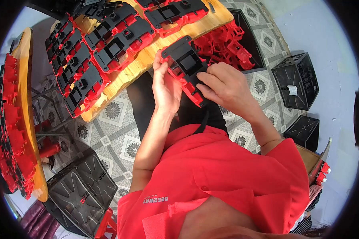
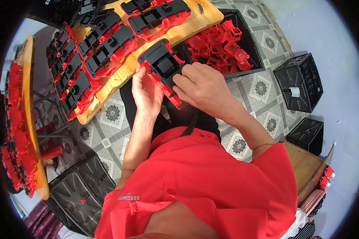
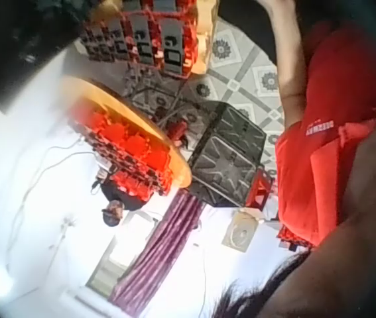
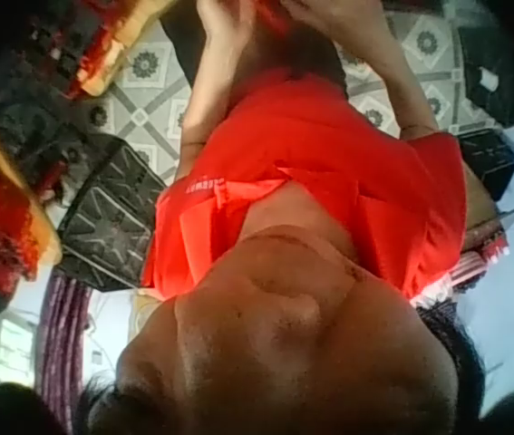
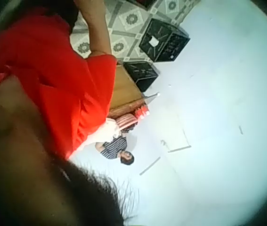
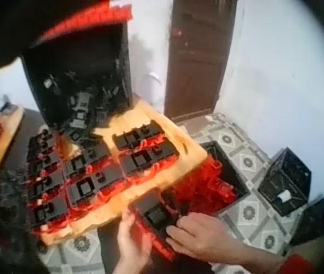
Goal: The person assembles plastic casings by snapping black plastic inserts into red frames by hand and resting them on a wooden board. The person gathers the assembled casings and arranges them in rows on another table.
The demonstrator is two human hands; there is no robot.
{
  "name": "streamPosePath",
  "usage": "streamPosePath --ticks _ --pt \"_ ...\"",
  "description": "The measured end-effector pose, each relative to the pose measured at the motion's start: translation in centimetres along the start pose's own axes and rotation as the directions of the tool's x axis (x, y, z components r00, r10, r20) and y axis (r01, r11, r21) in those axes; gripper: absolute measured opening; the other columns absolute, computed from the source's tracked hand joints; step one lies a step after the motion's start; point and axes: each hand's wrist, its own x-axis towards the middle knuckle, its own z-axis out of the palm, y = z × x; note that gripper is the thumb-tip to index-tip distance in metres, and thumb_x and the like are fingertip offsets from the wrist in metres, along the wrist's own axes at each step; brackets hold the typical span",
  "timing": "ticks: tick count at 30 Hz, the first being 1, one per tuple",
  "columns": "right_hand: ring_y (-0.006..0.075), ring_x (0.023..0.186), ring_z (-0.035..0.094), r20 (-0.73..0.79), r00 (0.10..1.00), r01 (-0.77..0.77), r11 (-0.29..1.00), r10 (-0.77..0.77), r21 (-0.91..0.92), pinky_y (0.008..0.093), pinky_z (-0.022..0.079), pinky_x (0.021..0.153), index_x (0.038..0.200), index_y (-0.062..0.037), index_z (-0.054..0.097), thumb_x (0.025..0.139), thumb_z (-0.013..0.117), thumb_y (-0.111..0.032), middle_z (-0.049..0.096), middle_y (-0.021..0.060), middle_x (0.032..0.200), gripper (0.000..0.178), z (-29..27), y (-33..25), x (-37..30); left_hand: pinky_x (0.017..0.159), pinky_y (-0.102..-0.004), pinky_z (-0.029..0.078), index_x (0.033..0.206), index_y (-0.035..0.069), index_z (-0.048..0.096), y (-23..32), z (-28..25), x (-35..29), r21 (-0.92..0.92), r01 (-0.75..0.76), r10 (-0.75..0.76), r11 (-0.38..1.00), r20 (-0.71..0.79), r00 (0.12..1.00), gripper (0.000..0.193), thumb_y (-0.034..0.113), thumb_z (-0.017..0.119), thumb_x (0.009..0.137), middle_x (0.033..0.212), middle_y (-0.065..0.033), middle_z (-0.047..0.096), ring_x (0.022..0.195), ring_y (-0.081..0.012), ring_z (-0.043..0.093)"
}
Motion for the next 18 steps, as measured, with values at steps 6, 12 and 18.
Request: streamPosePath --ticks 6,12,18 --pt "0.0248 0.07 0.057 0.007 1.0 -0.022 1.0 0.022 -0.001 0.0352 0.048 0.06 0.091 -0.0039 0.064 0.069 0.078 -0.009 0.054 0.0072 0.08 0.027 0.4 -0.3 -0.4 0.103 -0.0361 0.042 0.143 0.012 0.029 -0.9 -0.2 -0.3 0.155 -0.08 0.079 0.985 0.016 0.997 0.06 0.019 0.062 0.093 0.132 -0.0092 0.048 0.121 -0.0204 0.049" --pt "0.025 0.087 0.062 -0.013 0.966 -0.236 0.907 0.257 0.348 0.0313 0.05 0.074 0.105 -0.0034 0.069 0.071 0.079 -0.012 0.062 0.0103 0.093 0.036 0.0 0.9 -1.1 0.09 -0.0357 0.051 0.136 0.012 0.036 -1.0 0.4 0.0 0.166 -0.037 0.049 0.985 -0.07 0.996 0.054 0.018 0.064 0.091 0.124 -0.0079 0.052 0.111 -0.0192 0.055" --pt "0.018 0.122 0.049 0.336 0.728 -0.527 0.175 0.597 0.832 0.0305 0.04 0.1 0.144 -0.0067 0.04 0.088 0.069 -0.041 0.051 0.0109 0.135 0.072 2.3 2.8 -5.4 0.096 -0.0394 0.047 0.131 0.012 0.039 -1.2 0.1 1.1 0.074 -0.035 0.037 0.997 -0.032 0.999 0.047 0.023 0.062 0.091 0.123 -0.0061 0.052 0.112 -0.019 0.054"
